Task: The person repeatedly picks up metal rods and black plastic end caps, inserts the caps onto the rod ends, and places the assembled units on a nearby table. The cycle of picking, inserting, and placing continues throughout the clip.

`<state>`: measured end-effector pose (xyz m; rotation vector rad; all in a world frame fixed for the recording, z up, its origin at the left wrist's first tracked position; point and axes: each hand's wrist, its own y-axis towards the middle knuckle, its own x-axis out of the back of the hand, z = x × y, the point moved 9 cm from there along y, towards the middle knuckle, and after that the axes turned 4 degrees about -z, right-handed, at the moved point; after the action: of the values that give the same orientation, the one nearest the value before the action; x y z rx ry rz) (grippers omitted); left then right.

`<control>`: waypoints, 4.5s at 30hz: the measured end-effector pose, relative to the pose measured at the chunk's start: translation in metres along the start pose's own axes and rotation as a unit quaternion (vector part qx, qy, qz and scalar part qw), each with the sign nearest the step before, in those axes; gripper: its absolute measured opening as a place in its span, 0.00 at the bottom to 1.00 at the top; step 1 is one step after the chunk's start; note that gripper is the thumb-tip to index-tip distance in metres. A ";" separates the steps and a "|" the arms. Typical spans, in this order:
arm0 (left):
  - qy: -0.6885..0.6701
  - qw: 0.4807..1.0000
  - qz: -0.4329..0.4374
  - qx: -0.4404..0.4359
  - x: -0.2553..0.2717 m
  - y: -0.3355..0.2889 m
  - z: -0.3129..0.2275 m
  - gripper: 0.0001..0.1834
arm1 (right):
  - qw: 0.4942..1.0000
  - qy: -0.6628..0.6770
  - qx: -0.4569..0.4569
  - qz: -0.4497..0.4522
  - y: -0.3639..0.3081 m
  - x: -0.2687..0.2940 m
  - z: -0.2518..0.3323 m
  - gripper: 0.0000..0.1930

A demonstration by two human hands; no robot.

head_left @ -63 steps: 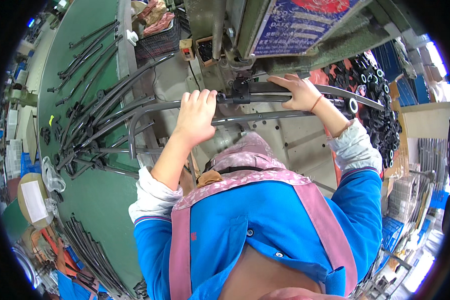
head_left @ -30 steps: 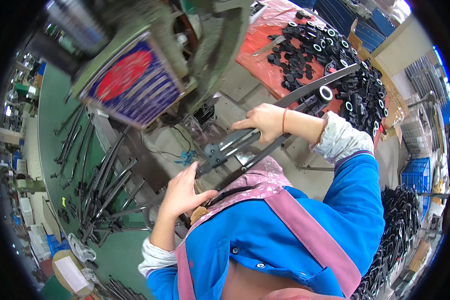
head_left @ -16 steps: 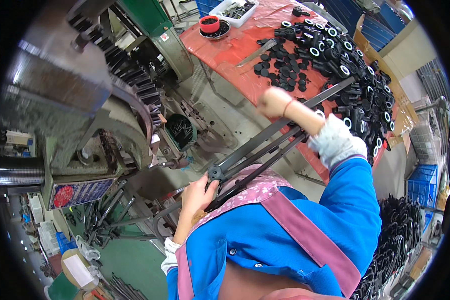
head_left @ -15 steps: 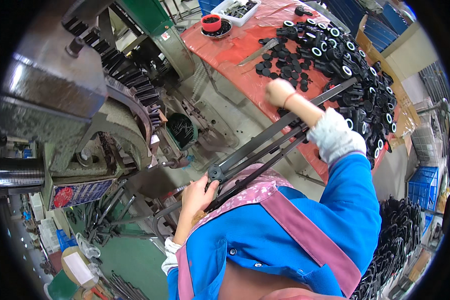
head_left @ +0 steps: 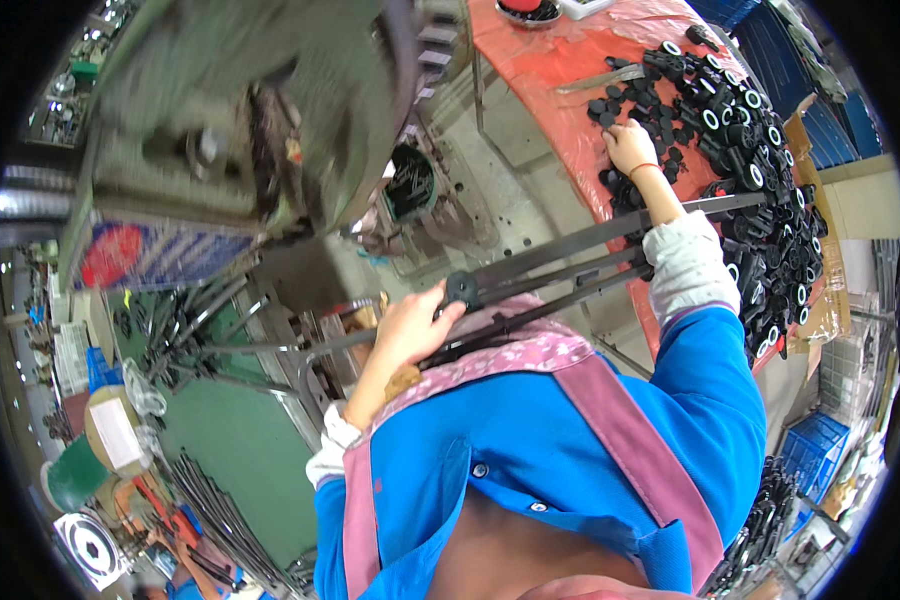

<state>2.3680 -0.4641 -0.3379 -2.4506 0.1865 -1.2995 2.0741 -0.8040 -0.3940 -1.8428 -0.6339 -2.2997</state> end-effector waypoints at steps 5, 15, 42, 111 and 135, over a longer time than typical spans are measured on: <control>-0.006 1.000 -0.006 -0.012 -0.001 0.003 0.006 0.29 | 0.898 0.426 0.028 0.104 -0.081 0.077 0.169 0.11; -0.032 0.998 -0.019 -0.041 0.005 0.005 0.006 0.21 | 0.794 0.541 0.109 0.255 -0.162 0.075 0.281 0.08; -0.029 0.997 -0.045 -0.058 -0.009 0.004 0.016 0.21 | 0.881 0.326 0.289 0.182 -0.155 0.076 0.328 0.08; -0.082 0.976 -0.200 0.038 0.015 0.061 -0.035 0.46 | 0.928 -0.177 0.308 0.112 0.151 0.071 0.023 0.54; -0.395 0.904 -0.160 0.019 -0.070 0.077 0.041 0.20 | 0.951 0.126 0.270 0.084 0.146 -0.002 0.137 0.10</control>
<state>2.3657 -0.5052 -0.4416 -2.8248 -0.4599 -0.2992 2.2496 -0.8823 -0.3380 -1.2755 -0.9125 -1.9464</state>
